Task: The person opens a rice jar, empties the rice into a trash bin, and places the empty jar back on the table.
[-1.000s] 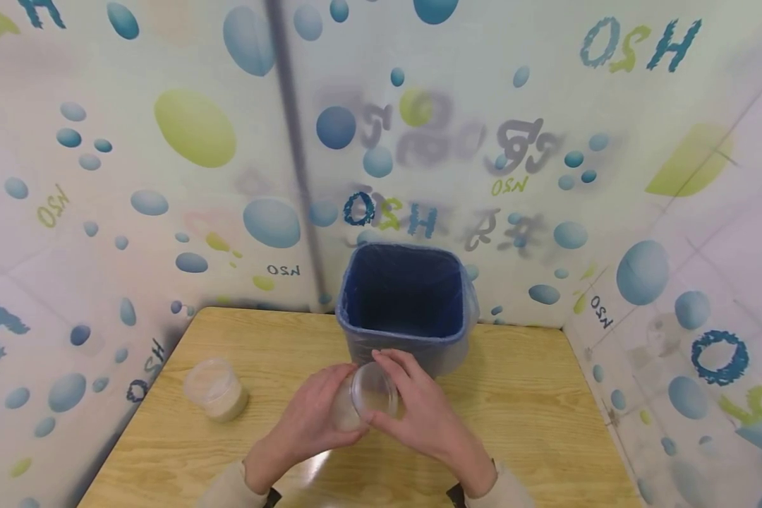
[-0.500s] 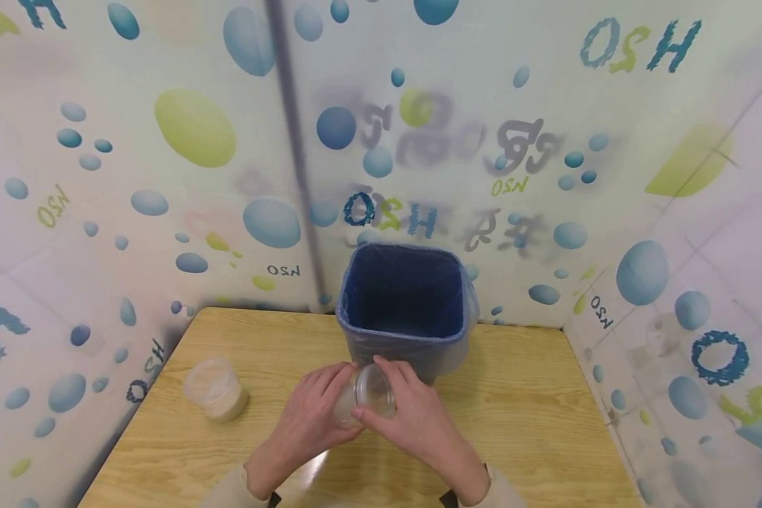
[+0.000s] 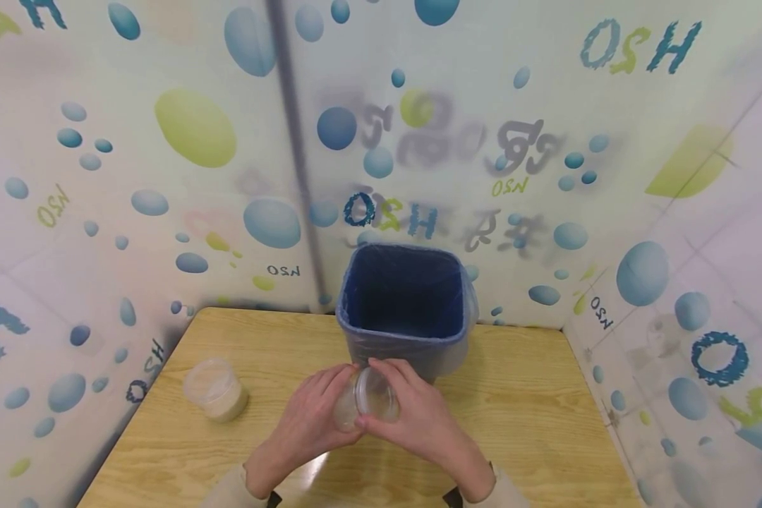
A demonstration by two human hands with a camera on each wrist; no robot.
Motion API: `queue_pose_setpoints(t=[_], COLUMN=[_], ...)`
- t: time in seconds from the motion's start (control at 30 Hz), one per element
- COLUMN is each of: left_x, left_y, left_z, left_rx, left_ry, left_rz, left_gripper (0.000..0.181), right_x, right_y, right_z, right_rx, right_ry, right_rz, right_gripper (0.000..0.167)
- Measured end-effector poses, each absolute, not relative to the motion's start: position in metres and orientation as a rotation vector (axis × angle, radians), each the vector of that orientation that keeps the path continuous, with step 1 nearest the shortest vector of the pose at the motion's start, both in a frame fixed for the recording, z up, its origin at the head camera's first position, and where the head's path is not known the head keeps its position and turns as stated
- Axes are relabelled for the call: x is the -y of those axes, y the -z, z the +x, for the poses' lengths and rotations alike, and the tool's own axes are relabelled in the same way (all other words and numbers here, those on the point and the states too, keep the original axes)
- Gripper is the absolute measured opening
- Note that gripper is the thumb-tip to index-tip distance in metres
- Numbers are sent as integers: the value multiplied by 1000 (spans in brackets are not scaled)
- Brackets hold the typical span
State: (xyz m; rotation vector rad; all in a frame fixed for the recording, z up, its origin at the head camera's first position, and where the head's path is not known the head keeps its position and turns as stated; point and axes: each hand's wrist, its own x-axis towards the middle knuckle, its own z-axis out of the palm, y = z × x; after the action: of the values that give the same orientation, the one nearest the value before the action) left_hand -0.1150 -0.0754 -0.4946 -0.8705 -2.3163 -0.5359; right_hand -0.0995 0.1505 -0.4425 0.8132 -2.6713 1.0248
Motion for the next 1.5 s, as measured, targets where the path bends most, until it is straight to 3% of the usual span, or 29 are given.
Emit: queue_pose_setpoints(t=[1.07,1.3,1.5], left_x=[78,78,76], left_y=[488,493,498], left_z=[-117,-117,-118], left_rx=[2424,2466,2424], left_ry=[606,639,634], left_rz=[-952,-913,-850], left_gripper=[100,101,100], right_x=[-169,-169,-159], right_y=[447,450,453], right_z=[-108,-105,-100], right_rx=[2548,2605,2646], right_ry=[-907,-990,-1077], right_rz=[1288,1171,815], right_gripper=[91,93,72])
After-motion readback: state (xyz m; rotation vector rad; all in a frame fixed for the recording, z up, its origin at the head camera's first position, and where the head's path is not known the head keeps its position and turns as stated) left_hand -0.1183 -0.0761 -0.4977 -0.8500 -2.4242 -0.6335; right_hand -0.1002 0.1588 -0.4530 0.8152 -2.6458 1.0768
